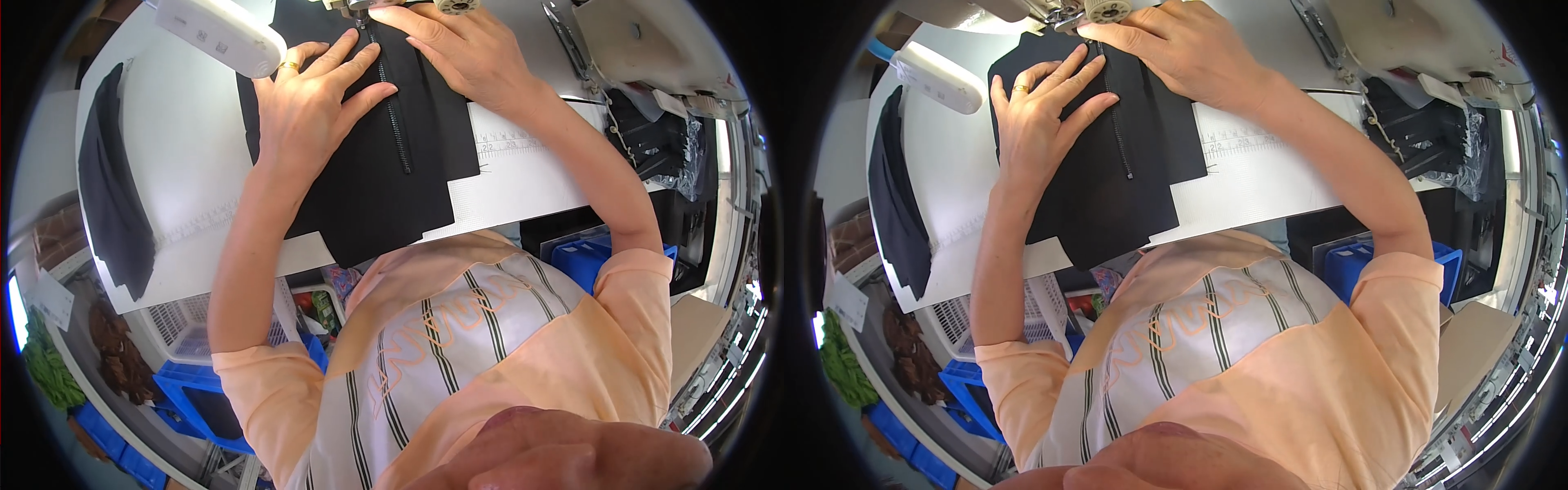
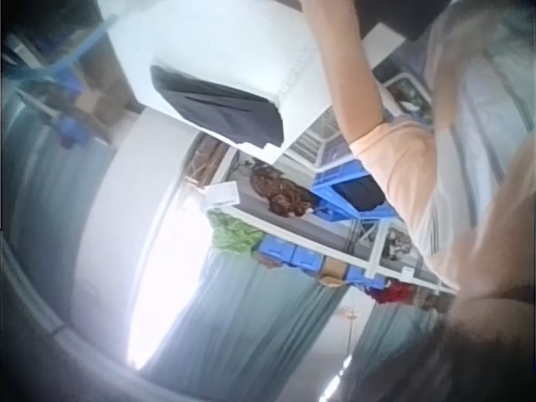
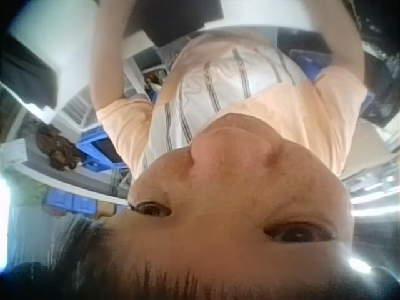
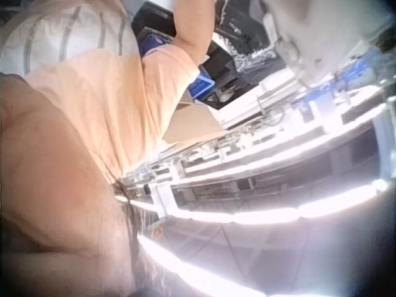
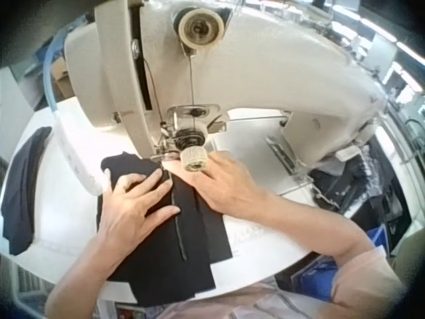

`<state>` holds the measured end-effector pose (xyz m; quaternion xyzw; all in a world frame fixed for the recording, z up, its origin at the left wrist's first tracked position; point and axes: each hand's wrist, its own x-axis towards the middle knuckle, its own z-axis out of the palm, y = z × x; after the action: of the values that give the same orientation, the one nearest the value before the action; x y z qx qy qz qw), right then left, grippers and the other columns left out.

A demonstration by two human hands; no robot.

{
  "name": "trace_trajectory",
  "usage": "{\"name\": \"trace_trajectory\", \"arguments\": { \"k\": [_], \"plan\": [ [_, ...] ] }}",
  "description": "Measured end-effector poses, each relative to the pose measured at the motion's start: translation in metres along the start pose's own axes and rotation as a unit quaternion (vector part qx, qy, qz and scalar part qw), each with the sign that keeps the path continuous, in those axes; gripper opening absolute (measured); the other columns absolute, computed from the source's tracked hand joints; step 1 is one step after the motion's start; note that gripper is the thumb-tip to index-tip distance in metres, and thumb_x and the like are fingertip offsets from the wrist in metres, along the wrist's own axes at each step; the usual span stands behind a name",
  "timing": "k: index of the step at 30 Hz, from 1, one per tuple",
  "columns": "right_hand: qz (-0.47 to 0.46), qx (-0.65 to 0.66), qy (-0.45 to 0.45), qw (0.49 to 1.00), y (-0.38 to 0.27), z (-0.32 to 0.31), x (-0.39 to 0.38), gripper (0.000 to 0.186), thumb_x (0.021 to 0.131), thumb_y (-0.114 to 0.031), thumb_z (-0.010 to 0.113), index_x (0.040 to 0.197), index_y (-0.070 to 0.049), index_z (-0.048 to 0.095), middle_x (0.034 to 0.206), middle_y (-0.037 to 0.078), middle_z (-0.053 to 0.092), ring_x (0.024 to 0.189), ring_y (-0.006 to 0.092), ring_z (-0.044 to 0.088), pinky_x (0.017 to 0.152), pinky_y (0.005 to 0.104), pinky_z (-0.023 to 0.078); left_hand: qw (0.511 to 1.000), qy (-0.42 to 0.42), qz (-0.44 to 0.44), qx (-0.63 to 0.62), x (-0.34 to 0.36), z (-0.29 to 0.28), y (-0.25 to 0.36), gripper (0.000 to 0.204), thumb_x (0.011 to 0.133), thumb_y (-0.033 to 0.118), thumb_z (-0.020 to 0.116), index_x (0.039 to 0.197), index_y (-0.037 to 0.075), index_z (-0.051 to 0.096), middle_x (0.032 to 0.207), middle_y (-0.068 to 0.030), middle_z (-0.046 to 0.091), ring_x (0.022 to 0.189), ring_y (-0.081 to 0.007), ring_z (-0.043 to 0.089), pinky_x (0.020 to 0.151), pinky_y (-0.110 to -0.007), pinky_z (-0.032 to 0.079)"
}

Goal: The recorder is sewing a zipper onto a black fabric panel using an industrial sewing machine.

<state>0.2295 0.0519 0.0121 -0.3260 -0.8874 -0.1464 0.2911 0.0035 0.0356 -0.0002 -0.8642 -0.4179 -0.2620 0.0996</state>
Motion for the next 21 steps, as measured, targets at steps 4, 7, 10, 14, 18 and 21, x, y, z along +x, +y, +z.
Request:
{"name": "trace_trajectory", "arguments": {
  "k": [4,7,10,14,18,21],
  "plan": [
    [0.002,-0.021,-0.055,0.998,-0.005,-0.004,0.001,0.035,0.084,-0.012,0.061,0.118,-0.006,0.064,0.094,0.012,0.065,0.079,0.0254,0.062,0.071,0.0353,0.051,1.000,-0.010,-0.018,-0.005,0.000,-0.001,0.001,0.041,0.077,0.050,0.072,0.106,0.020,0.075,0.117,0.0031,0.070,0.101,-0.0206,0.064,0.079,-0.039,0.041],
    [0.068,0.017,-0.089,0.994,-0.003,0.004,-0.008,0.036,0.084,-0.012,0.060,0.120,-0.007,0.064,0.094,0.013,0.067,0.074,0.0260,0.065,0.065,0.0342,0.053,1.000,-0.004,-0.003,0.005,0.002,-0.002,0.001,0.042,0.077,0.050,0.072,0.106,0.021,0.075,0.118,0.0034,0.069,0.100,-0.0206,0.064,0.075,-0.038,0.043],
    [0.108,0.006,-0.094,0.990,-0.001,0.016,-0.009,0.031,0.086,-0.019,0.065,0.117,-0.020,0.066,0.081,0.001,0.065,0.063,0.0188,0.064,0.052,0.0314,0.052,1.000,-0.008,-0.003,0.011,0.002,-0.003,0.002,0.042,0.076,0.050,0.072,0.106,0.021,0.075,0.118,0.0037,0.069,0.100,-0.0205,0.064,0.073,-0.038,0.043],
    [0.083,0.026,-0.037,0.996,0.004,0.027,-0.009,0.037,0.085,-0.012,0.063,0.120,-0.024,0.063,0.073,0.000,0.062,0.049,0.0184,0.060,0.042,0.0307,0.046,1.000,0.008,0.000,-0.005,0.003,-0.001,-0.001,0.041,0.075,0.048,0.075,0.103,0.019,0.076,0.115,0.0020,0.070,0.098,-0.0208,0.064,0.071,-0.035,0.047],
    [0.091,0.025,-0.069,0.993,0.004,0.025,-0.006,0.034,0.084,-0.010,0.062,0.117,-0.021,0.064,0.075,0.002,0.063,0.054,0.0194,0.062,0.045,0.0322,0.047,0.997,0.043,-0.011,-0.056,0.003,0.007,-0.004,0.038,0.074,0.044,0.077,0.100,0.016,0.077,0.111,-0.0014,0.072,0.094,-0.0220,0.064,0.071,-0.033,0.050],
    [0.050,0.055,-0.044,0.996,0.007,0.015,-0.004,0.029,0.088,-0.012,0.060,0.116,-0.013,0.064,0.086,0.009,0.066,0.062,0.0211,0.065,0.051,0.0329,0.051,0.996,0.019,-0.036,-0.081,0.002,0.007,-0.002,0.038,0.075,0.042,0.077,0.103,0.016,0.076,0.114,-0.0028,0.070,0.098,-0.0239,0.063,0.082,-0.037,0.049]
  ]
}}
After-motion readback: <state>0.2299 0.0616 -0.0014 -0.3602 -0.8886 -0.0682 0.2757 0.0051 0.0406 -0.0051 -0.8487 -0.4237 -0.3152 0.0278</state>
